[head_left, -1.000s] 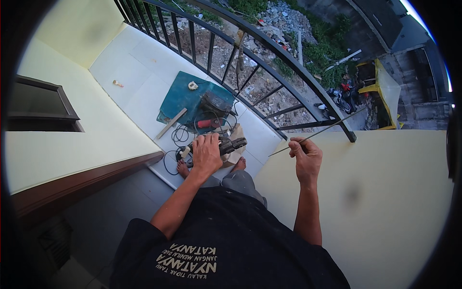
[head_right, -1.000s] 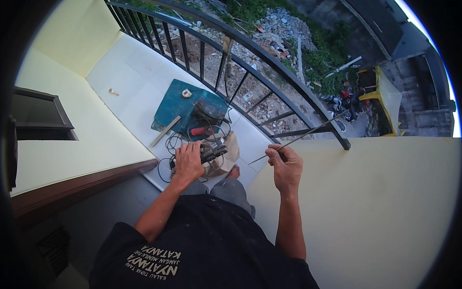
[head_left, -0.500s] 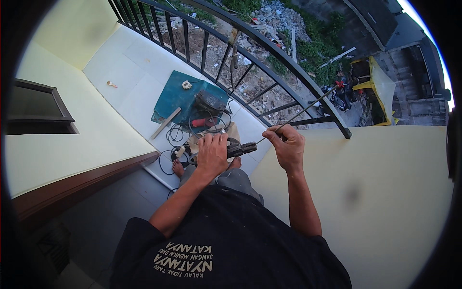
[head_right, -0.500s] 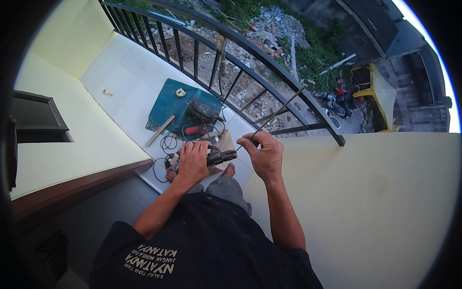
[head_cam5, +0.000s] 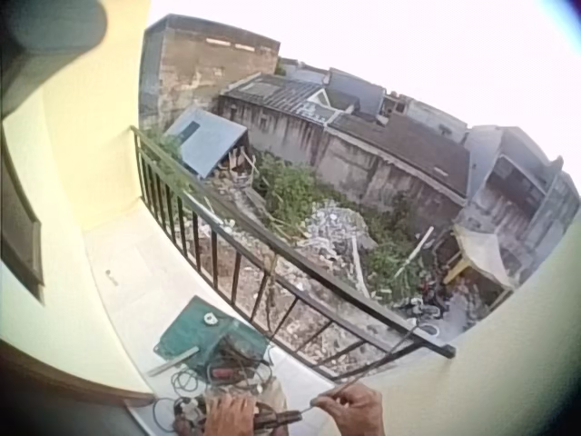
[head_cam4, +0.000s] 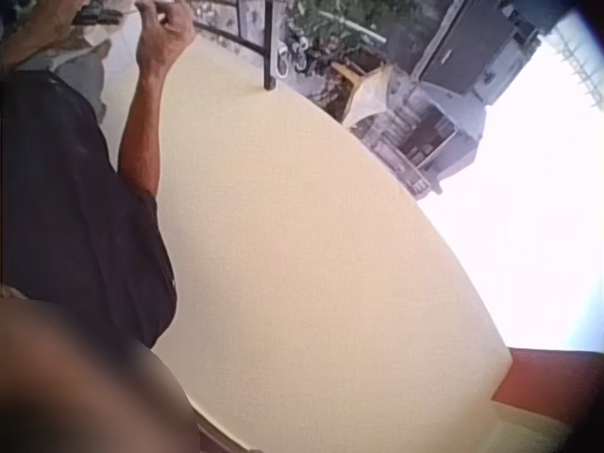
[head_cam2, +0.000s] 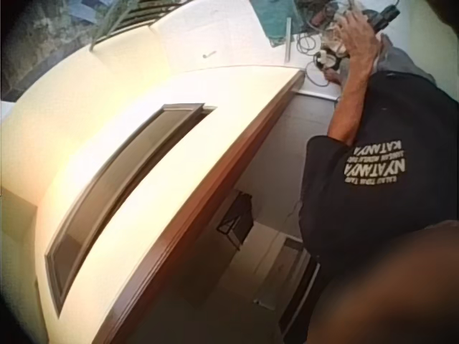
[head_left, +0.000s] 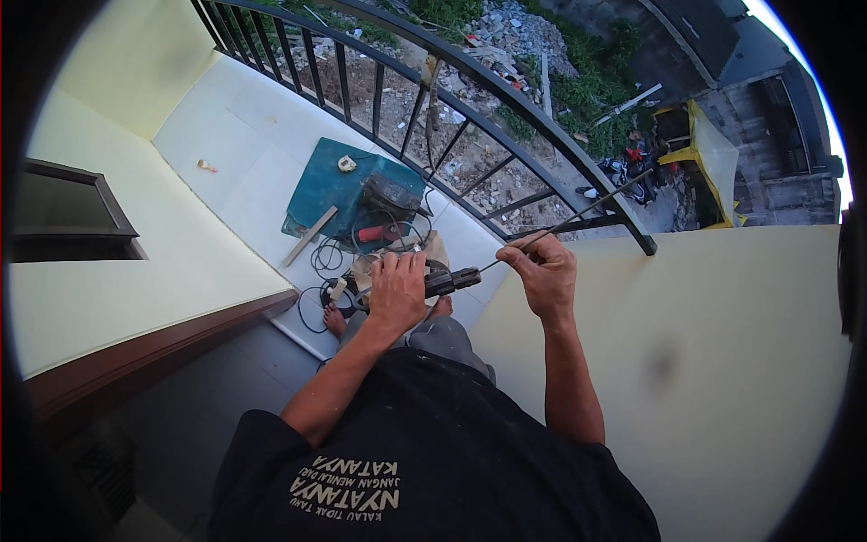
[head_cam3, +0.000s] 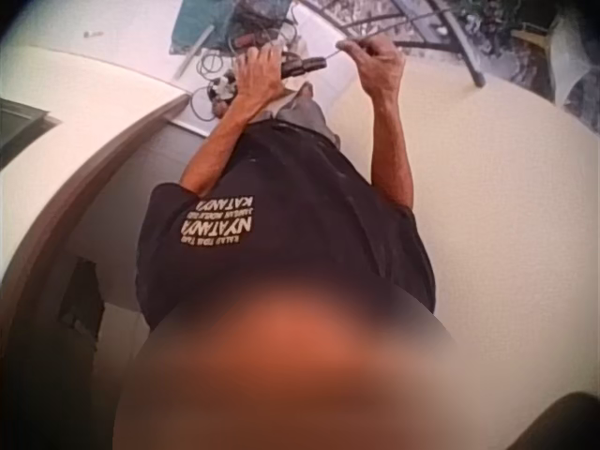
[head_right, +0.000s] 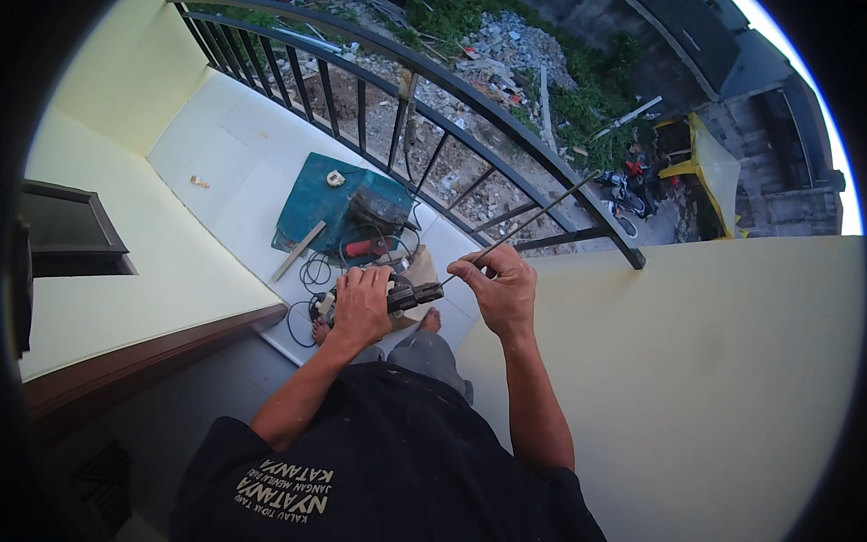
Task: The person welds metal bars onto a metal gate frame using a welding machine, welding clamp, and electrode holder with a welding rod.
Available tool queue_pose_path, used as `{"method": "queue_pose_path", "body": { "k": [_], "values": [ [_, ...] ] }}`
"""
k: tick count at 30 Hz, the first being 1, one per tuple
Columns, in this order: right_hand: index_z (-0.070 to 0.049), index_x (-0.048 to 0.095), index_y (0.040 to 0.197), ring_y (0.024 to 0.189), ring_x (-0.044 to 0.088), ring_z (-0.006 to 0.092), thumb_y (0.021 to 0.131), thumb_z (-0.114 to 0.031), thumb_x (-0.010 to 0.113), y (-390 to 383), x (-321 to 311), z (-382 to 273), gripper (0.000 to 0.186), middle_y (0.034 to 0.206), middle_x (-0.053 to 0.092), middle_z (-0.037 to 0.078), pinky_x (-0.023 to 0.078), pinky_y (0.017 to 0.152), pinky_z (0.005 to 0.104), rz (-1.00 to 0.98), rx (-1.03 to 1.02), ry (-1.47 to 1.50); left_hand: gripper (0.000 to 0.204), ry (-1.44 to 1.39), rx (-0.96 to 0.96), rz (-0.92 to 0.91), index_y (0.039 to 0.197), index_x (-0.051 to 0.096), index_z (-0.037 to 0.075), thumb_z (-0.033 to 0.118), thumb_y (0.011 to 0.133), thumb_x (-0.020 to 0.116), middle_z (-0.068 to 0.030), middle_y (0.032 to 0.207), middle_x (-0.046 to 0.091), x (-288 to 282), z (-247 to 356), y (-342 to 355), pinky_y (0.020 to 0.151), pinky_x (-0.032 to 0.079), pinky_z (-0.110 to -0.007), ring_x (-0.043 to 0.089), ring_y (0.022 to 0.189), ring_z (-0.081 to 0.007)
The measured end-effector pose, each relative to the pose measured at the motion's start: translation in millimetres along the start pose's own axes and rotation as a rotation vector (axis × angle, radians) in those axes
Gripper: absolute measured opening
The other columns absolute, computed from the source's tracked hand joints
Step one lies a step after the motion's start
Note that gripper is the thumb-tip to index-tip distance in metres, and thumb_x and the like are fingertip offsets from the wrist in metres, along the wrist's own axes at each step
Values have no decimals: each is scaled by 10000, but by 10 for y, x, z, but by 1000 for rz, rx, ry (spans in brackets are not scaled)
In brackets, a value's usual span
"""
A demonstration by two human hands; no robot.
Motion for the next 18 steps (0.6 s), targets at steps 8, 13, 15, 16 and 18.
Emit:
{"method": "queue_pose_path", "body": {
  "k": [8,13,15,16,18],
  "values": [
    [-103,812,844,810,611,163,783,-174,850,-14,-16,50,101,824,670,25,471,707,315,6,13,-12,739,8,26,36,1229,591,8,432,658,793,-139,1113,635,-13,25,-29,928,389,-447,531,1044,-314],
    [-100,813,839,872,614,180,744,-151,876,-40,-15,1,126,883,648,40,491,758,338,16,-70,8,719,-10,15,8,1213,597,13,413,649,798,-131,1097,645,-25,50,-31,919,390,-449,539,1040,-310],
    [-100,813,838,889,612,182,729,-144,884,-45,-17,-35,137,892,642,40,497,777,345,17,-94,28,702,-24,5,-24,1196,602,18,409,647,799,-127,1091,648,-77,89,-21,916,389,-451,542,1039,-309],
    [-101,814,836,914,611,189,720,-140,888,-56,-2,-50,143,909,642,35,501,790,349,1,-88,11,594,-47,-13,-66,1192,610,23,319,702,770,-134,1096,657,-101,108,-17,923,381,-454,544,1051,-314],
    [-102,815,835,939,609,195,711,-135,891,-80,3,-50,149,926,642,29,504,804,354,-14,-81,-6,491,-70,-31,-109,1189,618,28,230,758,741,-140,1100,666,-80,122,-25,930,372,-458,547,1064,-319]
  ]
}}
Point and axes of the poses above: each hand's wrist, its own y-axis towards the middle knuckle, its own x-axis out of the palm, z = x × y, the point moved 8 cm from there along y, towards the middle knuckle
